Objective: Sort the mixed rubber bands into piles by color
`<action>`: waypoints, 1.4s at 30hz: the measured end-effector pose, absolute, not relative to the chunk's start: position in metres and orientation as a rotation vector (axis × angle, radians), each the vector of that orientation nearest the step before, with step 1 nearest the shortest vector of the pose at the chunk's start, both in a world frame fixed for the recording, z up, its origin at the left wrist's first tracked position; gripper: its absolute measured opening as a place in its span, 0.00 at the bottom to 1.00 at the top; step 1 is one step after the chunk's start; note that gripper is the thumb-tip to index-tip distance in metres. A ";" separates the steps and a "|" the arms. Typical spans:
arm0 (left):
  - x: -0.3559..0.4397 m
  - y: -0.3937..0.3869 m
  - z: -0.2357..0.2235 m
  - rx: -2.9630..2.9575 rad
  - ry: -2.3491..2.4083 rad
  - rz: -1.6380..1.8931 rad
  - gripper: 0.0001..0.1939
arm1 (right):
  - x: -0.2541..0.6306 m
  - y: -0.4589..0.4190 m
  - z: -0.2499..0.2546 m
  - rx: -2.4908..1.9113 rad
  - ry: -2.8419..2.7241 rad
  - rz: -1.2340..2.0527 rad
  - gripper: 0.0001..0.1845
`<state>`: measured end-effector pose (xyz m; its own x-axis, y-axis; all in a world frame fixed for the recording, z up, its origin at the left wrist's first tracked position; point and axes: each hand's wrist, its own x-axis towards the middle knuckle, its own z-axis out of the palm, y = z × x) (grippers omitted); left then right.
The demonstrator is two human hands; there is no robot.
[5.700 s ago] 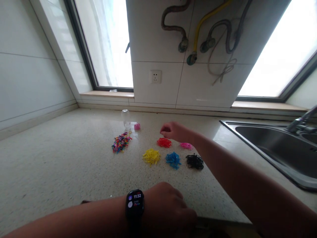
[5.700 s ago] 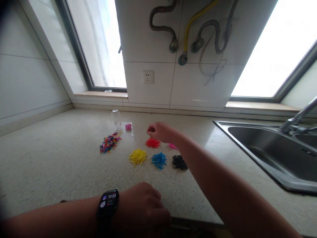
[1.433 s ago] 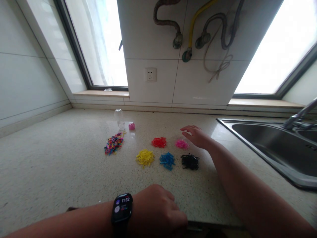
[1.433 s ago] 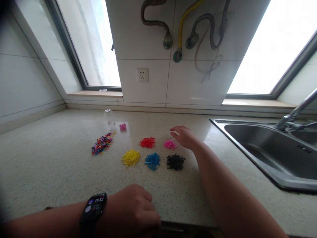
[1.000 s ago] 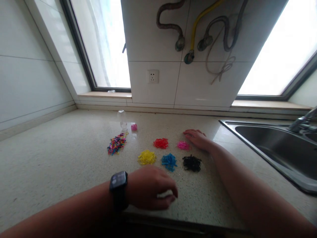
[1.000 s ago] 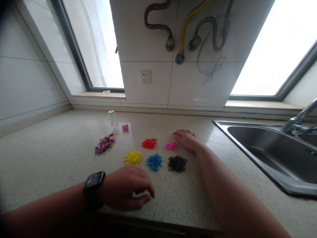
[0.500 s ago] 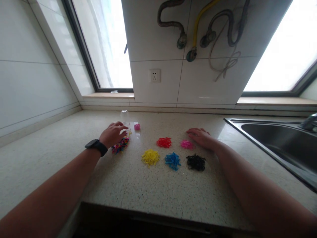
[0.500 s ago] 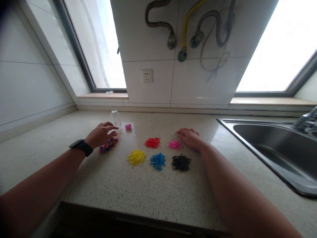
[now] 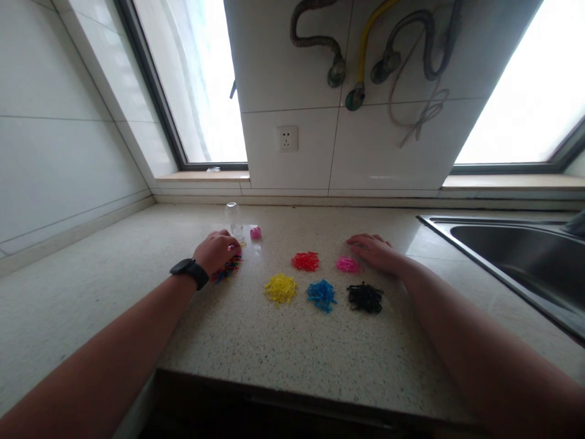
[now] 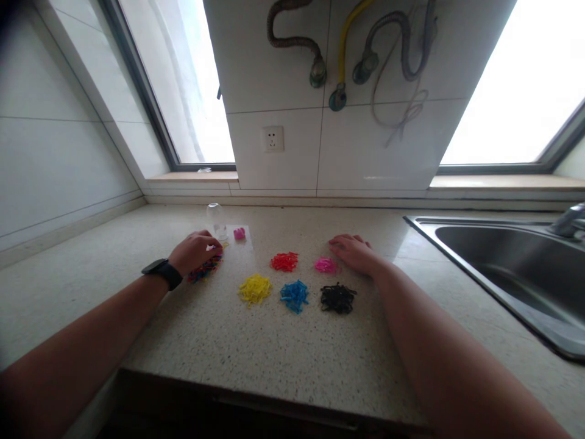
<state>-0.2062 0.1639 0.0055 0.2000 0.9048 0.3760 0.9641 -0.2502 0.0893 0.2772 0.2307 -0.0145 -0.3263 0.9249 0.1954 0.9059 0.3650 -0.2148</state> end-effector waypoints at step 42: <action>-0.205 0.168 0.000 -2.291 -1.877 -0.615 0.14 | 0.277 0.231 -0.014 -1.635 -2.367 0.078 0.26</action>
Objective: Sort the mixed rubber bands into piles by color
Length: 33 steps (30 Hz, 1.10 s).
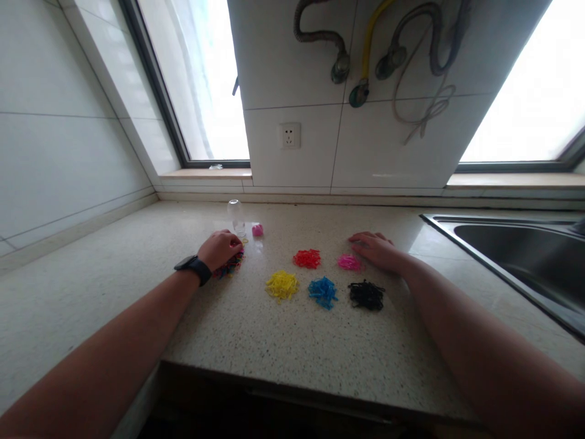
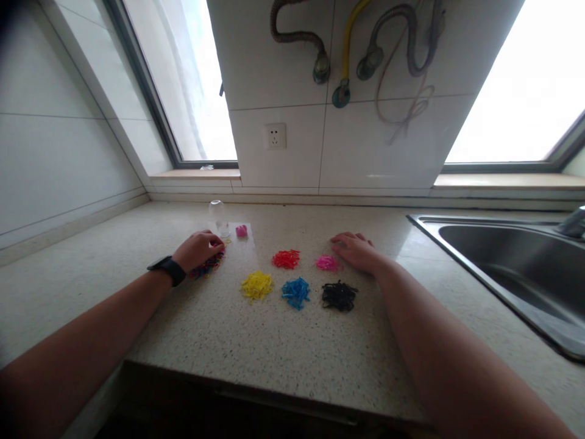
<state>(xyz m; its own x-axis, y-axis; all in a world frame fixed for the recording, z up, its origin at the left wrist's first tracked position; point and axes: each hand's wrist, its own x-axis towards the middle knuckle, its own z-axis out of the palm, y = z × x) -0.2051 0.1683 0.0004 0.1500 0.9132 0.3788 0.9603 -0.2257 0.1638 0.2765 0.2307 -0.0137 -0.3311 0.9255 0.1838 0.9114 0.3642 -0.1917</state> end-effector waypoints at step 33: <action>-0.111 0.113 0.050 -3.428 -1.238 -0.707 0.09 | 0.275 0.228 -0.011 -1.616 -2.376 0.093 0.25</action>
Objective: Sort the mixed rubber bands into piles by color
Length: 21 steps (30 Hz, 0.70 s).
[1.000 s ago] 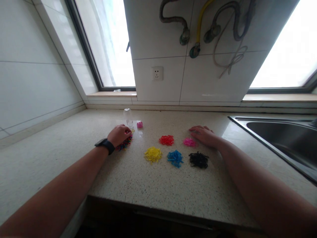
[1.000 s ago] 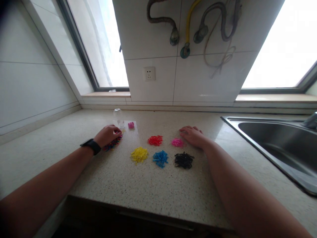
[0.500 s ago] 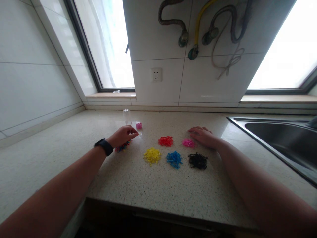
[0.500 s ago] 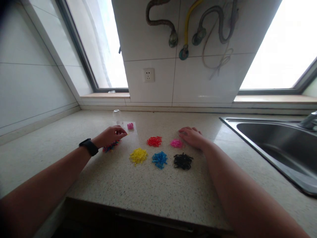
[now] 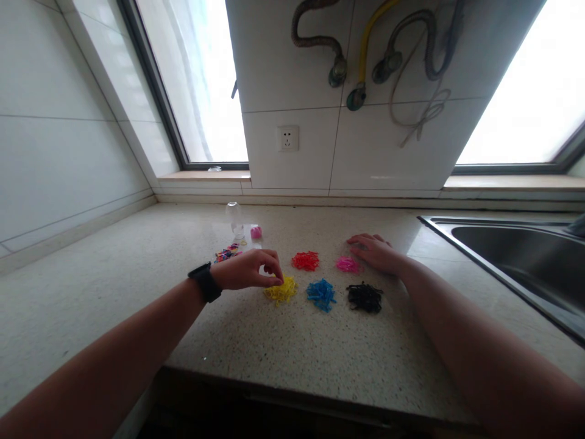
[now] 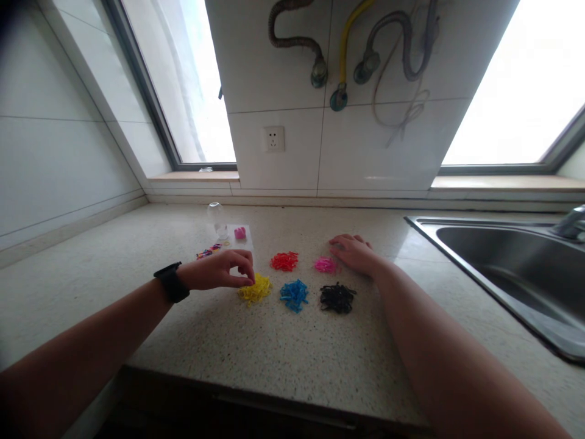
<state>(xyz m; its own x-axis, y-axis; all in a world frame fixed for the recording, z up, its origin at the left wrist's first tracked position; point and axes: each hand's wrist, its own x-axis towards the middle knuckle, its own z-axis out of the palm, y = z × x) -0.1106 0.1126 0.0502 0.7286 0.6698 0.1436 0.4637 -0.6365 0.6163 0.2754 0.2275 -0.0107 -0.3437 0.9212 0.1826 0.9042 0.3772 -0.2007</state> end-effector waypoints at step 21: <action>-0.104 0.108 0.043 2.531 0.722 0.326 0.06 | 0.279 0.232 -0.015 -1.601 -2.386 0.085 0.25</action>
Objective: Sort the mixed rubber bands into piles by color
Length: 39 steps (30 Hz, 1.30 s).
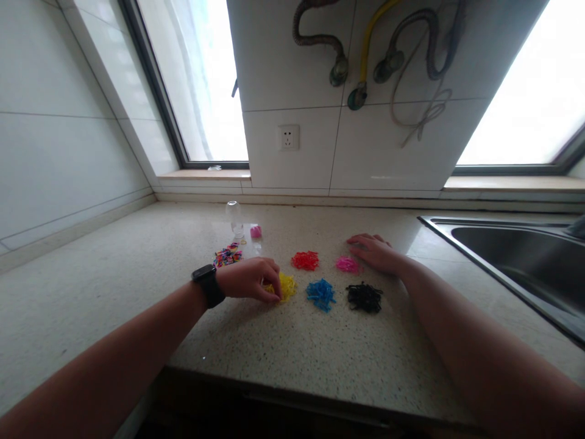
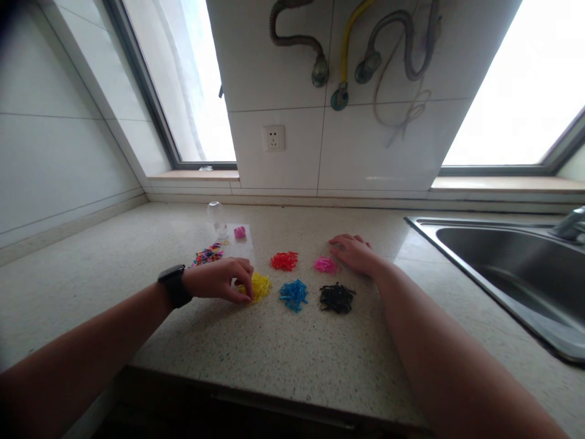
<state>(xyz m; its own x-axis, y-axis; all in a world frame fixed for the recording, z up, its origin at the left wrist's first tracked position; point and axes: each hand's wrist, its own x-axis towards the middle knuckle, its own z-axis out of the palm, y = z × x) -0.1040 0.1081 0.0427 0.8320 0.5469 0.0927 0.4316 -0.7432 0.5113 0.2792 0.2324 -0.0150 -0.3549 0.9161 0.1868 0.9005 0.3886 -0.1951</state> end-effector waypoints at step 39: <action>-0.024 0.023 0.002 2.587 0.435 0.548 0.07 | 0.268 0.228 -0.006 -1.645 -2.373 0.010 0.23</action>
